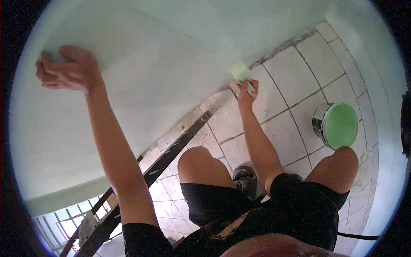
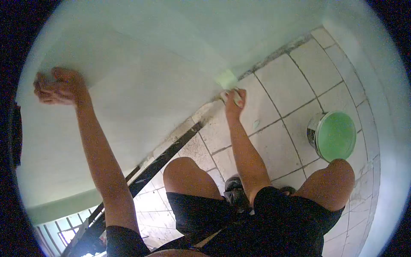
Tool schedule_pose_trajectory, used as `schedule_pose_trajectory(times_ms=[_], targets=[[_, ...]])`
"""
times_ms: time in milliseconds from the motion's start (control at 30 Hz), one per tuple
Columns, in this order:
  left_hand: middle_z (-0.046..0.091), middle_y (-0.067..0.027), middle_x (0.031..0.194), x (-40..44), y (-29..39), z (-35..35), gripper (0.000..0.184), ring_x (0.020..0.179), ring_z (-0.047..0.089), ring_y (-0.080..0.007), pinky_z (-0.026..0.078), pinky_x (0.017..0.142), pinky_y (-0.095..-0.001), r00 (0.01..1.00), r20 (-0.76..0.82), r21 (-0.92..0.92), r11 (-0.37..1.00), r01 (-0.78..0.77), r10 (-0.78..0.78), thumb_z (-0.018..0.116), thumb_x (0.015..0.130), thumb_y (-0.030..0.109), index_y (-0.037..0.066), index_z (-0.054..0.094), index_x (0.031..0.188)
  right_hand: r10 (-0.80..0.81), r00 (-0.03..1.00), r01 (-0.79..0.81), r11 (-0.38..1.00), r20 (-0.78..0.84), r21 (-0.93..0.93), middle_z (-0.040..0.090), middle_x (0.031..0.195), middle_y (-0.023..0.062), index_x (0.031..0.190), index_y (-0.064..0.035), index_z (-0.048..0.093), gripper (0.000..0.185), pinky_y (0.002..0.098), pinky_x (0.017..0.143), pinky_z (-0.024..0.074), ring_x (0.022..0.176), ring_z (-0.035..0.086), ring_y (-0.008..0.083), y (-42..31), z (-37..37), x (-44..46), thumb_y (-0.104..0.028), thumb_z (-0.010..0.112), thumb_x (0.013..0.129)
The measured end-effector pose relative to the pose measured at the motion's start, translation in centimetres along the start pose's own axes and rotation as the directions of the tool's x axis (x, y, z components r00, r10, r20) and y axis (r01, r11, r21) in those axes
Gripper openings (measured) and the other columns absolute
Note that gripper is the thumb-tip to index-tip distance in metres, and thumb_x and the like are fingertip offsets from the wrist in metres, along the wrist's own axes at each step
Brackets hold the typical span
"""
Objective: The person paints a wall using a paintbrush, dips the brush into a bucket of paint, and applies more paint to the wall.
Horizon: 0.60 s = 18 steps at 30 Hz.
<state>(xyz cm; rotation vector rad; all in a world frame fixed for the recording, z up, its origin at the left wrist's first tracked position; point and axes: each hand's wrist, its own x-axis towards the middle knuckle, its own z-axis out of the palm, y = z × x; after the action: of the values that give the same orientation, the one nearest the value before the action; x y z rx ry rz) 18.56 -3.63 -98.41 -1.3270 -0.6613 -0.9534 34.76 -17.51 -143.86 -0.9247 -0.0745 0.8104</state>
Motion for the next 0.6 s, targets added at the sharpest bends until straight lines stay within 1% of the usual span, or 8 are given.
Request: schedule_pose_trajectory(times_ms=[33, 67, 167, 200, 333, 467, 500, 600], targets=[[0.048, -0.022, 0.115, 0.0, 0.2, -0.2, 0.037, 0.111, 0.043, -0.0376, 0.032, 0.091, -0.0555, 0.999, 0.032, -0.019, 1.0, 0.0, 0.001, 0.051, 0.087, 0.027, 0.001, 0.049, 0.114, -0.039, 0.998, 0.036, 0.998, -0.051, -0.054, 0.052, 0.089, 0.006, 0.092, -0.0055, 0.043, 0.009, 0.0295, 0.07, 0.0523, 0.081, 0.055, 0.0149, 0.3, -1.2, 0.0, -0.001, 0.051, 0.09], [0.048, -0.0219, 0.116, -0.2, 0.2, -0.1, 0.039, 0.113, 0.043, -0.0386, 0.029, 0.095, -0.0595, 0.998, 0.036, -0.018, 0.999, 0.043, -0.043, 0.051, 0.088, 0.027, 0.002, 0.049, 0.117, -0.033, 0.996, 0.037, 0.998, -0.088, 0.047, 0.052, 0.088, 0.0065, 0.091, -0.0058, 0.043, 0.009, 0.0287, 0.066, 0.0518, 0.076, 0.055, 0.0149, 1.6, -2.6, 0.4, -0.001, 0.051, 0.09], [0.047, -0.0214, 0.119, -0.4, 0.8, -0.5, 0.042, 0.116, 0.041, -0.0391, 0.027, 0.096, -0.0619, 0.995, 0.036, -0.052, 0.994, 0.098, -0.096, 0.049, 0.089, 0.027, 0.002, 0.048, 0.122, 0.042, 0.994, -0.044, 0.999, -0.097, -0.023, 0.052, 0.088, 0.0067, 0.091, -0.0058, 0.043, 0.009, 0.0284, 0.062, 0.0511, 0.076, 0.055, 0.0147, -1.1, 1.2, 0.5, -0.002, 0.052, 0.09], [0.044, -0.0204, 0.123, -0.3, 0.9, -0.9, 0.043, 0.118, 0.039, -0.039, 0.027, 0.095, -0.0614, 0.99, 0.073, -0.037, 0.992, 0.12, -0.117, 0.049, 0.089, 0.026, 0.004, 0.047, 0.125, 0.091, 0.996, -0.09, 0.995, -0.014, 0.038, 0.055, 0.092, 0.0099, 0.092, -0.0062, 0.043, 0.015, 0.0329, 0.071, 0.0549, 0.081, 0.059, 0.0178, -4.0, 4.0, -0.1, -0.007, 0.058, 0.088], [0.043, -0.0177, 0.125, -0.2, 1.2, -1.1, 0.045, 0.12, 0.037, -0.0379, 0.028, 0.096, -0.0593, 0.993, 0.035, -0.062, 0.991, 0.117, -0.115, 0.052, 0.087, 0.024, 0.005, 0.047, 0.127, -0.018, 0.997, 0.002, 0.978, 0.073, 0.208, 0.054, 0.094, 0.0107, 0.096, -0.0056, 0.041, 0.02, 0.0354, 0.073, 0.0564, 0.082, 0.061, 0.0217, -18.5, 16.8, -5.0, -0.009, 0.058, 0.087], [0.044, -0.0164, 0.127, -0.3, 1.5, -1.4, 0.045, 0.121, 0.038, -0.0371, 0.026, 0.097, -0.0587, 0.988, 0.031, -0.072, 0.986, 0.153, -0.151, 0.052, 0.086, 0.024, 0.005, 0.048, 0.127, -0.141, 0.969, 0.049, 0.914, 0.202, 0.403, 0.052, 0.097, 0.0112, 0.098, -0.0058, 0.038, 0.024, 0.0386, 0.073, 0.0576, 0.084, 0.062, 0.0249, -27.4, 21.7, -8.0, -0.009, 0.059, 0.087], [0.044, -0.0161, 0.127, -0.3, 1.6, -1.4, 0.044, 0.122, 0.038, -0.0367, 0.026, 0.098, -0.0583, 0.983, 0.054, -0.05, 0.983, 0.176, -0.173, 0.052, 0.086, 0.024, 0.005, 0.05, 0.126, -0.215, 0.947, 0.077, 0.874, 0.24, 0.479, 0.052, 0.098, 0.0114, 0.099, -0.0057, 0.037, 0.025, 0.0397, 0.073, 0.058, 0.085, 0.062, 0.0258, -28.2, 22.2, -8.1, -0.009, 0.059, 0.088], [0.046, -0.0156, 0.127, -0.2, 1.8, -1.4, 0.042, 0.122, 0.038, -0.0362, 0.024, 0.101, -0.0577, 0.975, 0.06, -0.045, 0.975, 0.218, -0.215, 0.052, 0.086, 0.024, 0.005, 0.053, 0.123, -0.235, 0.943, 0.138, 0.921, 0.236, 0.365, 0.05, 0.098, 0.0107, 0.097, -0.0042, 0.037, 0.021, 0.0373, 0.073, 0.0587, 0.085, 0.06, 0.0216, -23.3, 20.0, -6.4, -0.006, 0.056, 0.088]])
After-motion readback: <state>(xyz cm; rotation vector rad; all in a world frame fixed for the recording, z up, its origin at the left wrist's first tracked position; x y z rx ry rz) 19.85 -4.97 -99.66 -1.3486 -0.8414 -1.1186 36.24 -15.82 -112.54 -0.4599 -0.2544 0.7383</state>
